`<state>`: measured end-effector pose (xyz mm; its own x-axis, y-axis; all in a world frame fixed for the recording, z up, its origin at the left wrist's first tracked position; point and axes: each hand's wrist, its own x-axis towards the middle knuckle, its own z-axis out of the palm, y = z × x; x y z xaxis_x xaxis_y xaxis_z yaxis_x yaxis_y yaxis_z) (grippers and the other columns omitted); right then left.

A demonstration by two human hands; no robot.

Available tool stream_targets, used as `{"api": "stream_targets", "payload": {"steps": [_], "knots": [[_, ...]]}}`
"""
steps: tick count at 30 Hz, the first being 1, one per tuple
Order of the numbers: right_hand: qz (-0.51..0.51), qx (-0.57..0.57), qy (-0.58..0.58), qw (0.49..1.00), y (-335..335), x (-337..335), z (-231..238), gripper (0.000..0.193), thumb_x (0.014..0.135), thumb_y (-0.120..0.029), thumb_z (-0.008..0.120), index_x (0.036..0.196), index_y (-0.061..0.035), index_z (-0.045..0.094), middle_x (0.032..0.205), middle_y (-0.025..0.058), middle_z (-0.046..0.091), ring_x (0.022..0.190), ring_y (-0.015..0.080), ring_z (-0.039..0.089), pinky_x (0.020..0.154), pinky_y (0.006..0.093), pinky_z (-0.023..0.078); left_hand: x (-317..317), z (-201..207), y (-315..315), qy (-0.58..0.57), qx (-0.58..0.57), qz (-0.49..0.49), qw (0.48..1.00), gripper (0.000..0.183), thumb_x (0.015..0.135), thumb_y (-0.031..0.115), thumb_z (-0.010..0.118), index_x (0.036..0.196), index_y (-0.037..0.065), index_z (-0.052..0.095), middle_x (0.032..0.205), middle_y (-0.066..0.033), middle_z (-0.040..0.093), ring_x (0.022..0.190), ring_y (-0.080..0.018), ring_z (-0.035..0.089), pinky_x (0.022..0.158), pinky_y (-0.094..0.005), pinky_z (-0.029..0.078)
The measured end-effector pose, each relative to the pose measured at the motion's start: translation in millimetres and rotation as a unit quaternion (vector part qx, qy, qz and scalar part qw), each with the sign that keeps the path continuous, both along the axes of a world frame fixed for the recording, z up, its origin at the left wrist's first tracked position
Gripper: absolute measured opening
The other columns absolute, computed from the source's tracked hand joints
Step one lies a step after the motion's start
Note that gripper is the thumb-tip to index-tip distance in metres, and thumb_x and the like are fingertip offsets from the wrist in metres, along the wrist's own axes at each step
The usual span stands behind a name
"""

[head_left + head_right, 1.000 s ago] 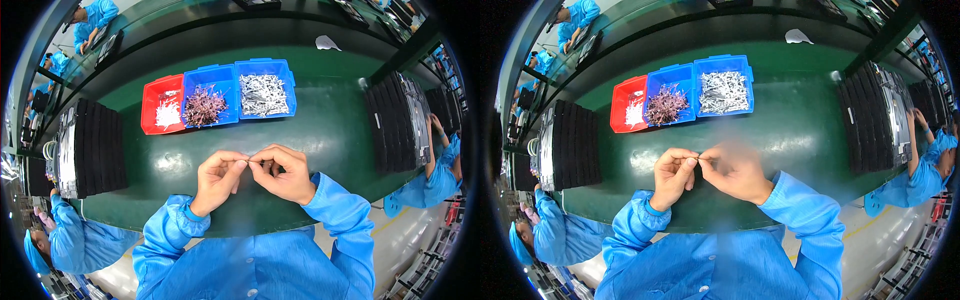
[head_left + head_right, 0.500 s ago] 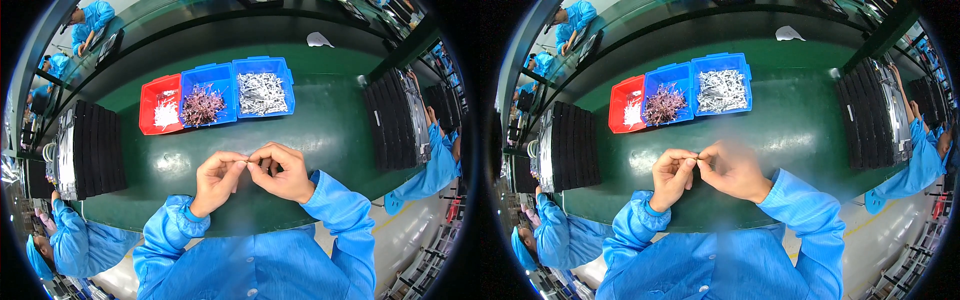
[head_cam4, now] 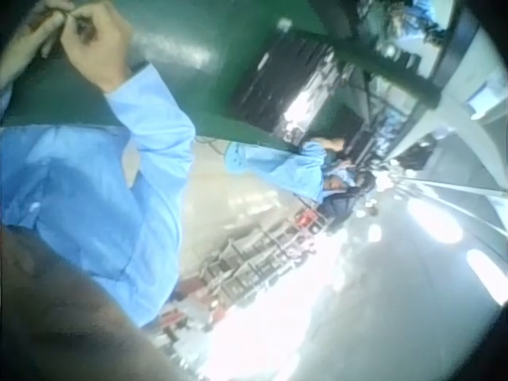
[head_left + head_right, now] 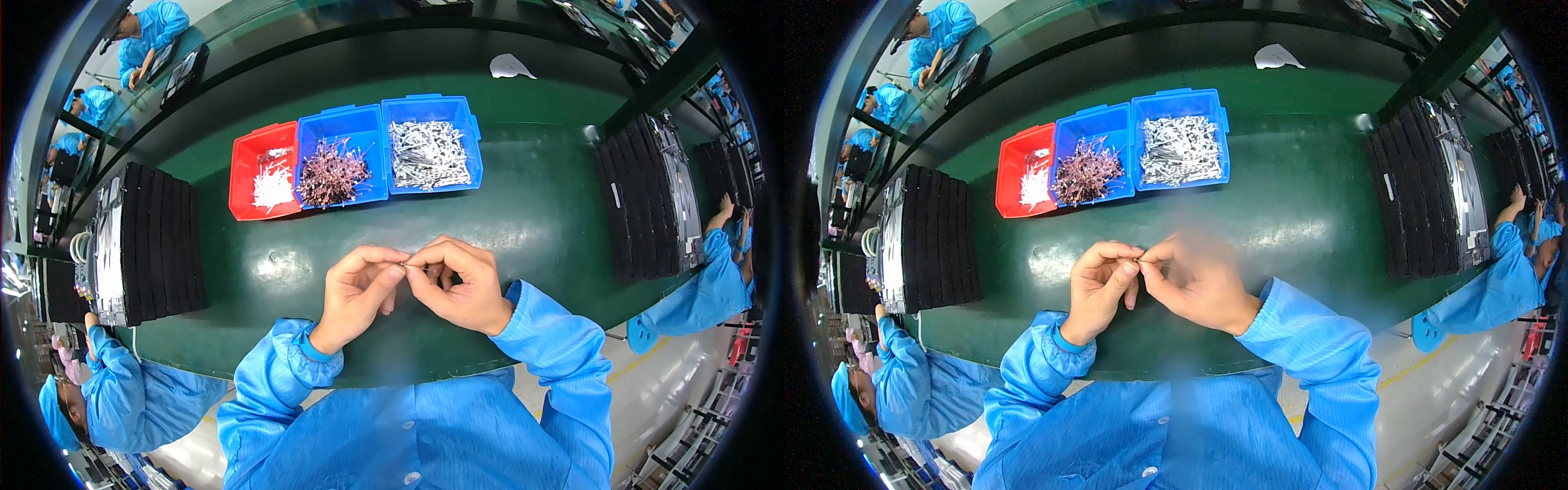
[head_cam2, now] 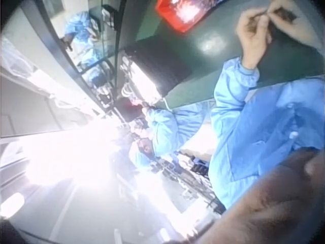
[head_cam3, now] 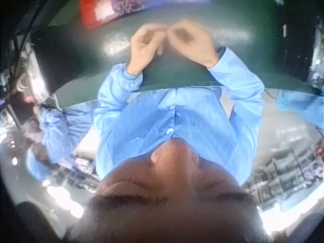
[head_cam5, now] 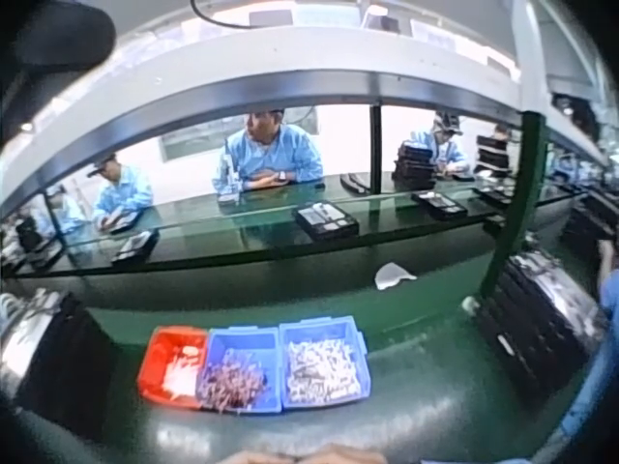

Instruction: The person assembles tablets by taking wires from bins, peeling adhesive backing, attaching the wires and side components into tablet frames by hand, and placing the assembled frames onto a stack.

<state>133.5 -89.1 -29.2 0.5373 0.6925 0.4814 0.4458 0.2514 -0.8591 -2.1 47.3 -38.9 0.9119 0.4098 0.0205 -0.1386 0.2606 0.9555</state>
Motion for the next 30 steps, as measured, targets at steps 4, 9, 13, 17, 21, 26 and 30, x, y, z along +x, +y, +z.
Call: {"api": "stream_targets", "payload": {"steps": [4, 9, 13, 17, 21, 26, 30], "knots": [[0.0, 0.007, 0.0, 1.0, -1, 0, 0, 0.01, 0.088, 0.002, 0.078, 0.094, -0.0023, 0.072, 0.081, 0.0028, 0.069, 0.059, 0.0024, 0.057, 0.046, 0.0192, 0.039, 2, -2, 1, -0.028, 0.008, 0.015, 0.999, 0.016, 0.102, 0.0, 0.065, 0.118, -0.001, 0.07, 0.1, -0.0069, 0.065, 0.065, -0.008, 0.062, 0.053, -0.0223, 0.049], [0.006, -0.043, 0.009, 0.999, -4, 2, 0, 0.008, 0.087, 0.002, 0.078, 0.091, -0.0019, 0.073, 0.08, 0.0026, 0.069, 0.06, 0.002, 0.058, 0.046, 0.0193, 0.04, 2, 5, 4, -0.013, 0.095, 0.052, 0.994, 0.014, 0.097, -0.003, 0.071, 0.11, 0.0, 0.075, 0.1, -0.007, 0.065, 0.069, -0.0097, 0.064, 0.056, -0.0227, 0.052], [0.025, -0.08, 0.009, 0.996, -7, 11, 10, 0.007, 0.086, 0.001, 0.079, 0.089, -0.0018, 0.073, 0.079, 0.0021, 0.069, 0.06, 0.0016, 0.058, 0.047, 0.0193, 0.04, 2, 6, 11, -0.013, 0.329, 0.106, 0.938, 0.018, 0.088, -0.006, 0.078, 0.105, 0.002, 0.078, 0.094, -0.0069, 0.065, 0.069, -0.0104, 0.065, 0.057, -0.0245, 0.052], [0.01, -0.076, -0.001, 0.997, -10, 18, 10, 0.007, 0.085, 0.001, 0.079, 0.088, -0.0017, 0.073, 0.076, 0.0012, 0.068, 0.058, 0.0011, 0.057, 0.047, 0.0191, 0.039, 5, 5, 13, -0.039, 0.448, 0.119, 0.885, 0.019, 0.087, -0.005, 0.08, 0.103, 0.003, 0.078, 0.09, -0.0061, 0.065, 0.064, -0.0111, 0.064, 0.055, -0.026, 0.051], [-0.002, -0.114, -0.007, 0.993, -14, 29, 17, 0.008, 0.085, 0.0, 0.08, 0.087, -0.0024, 0.073, 0.074, 0.0, 0.068, 0.058, 0.0013, 0.058, 0.049, 0.0184, 0.039, 6, -1, 14, -0.027, 0.42, 0.127, 0.898, 0.015, 0.089, -0.004, 0.079, 0.102, 0.001, 0.076, 0.091, -0.0061, 0.065, 0.063, -0.0104, 0.064, 0.053, -0.0255, 0.05], [-0.095, -0.071, 0.143, 0.983, -22, 76, 17, 0.01, 0.092, -0.006, 0.079, 0.091, -0.0018, 0.07, 0.078, 0.0023, 0.07, 0.064, 0.0081, 0.064, 0.056, 0.024, 0.05, 9, -12, 18, 0.028, 0.238, 0.092, 0.967, 0.009, 0.096, 0.001, 0.073, 0.105, -0.002, 0.074, 0.093, -0.0065, 0.063, 0.064, -0.0084, 0.062, 0.052, -0.0221, 0.049], [-0.192, -0.114, 0.225, 0.948, -22, 141, 3, 0.023, 0.1, -0.022, 0.073, 0.091, -0.0015, 0.069, 0.074, 0.0032, 0.067, 0.051, 0.0063, 0.057, 0.043, 0.022, 0.038, 15, -11, 21, 0.078, 0.146, 0.044, 0.985, 0.008, 0.097, 0.002, 0.073, 0.104, -0.002, 0.075, 0.089, -0.0052, 0.063, 0.061, -0.0072, 0.061, 0.053, -0.0212, 0.047]]}}
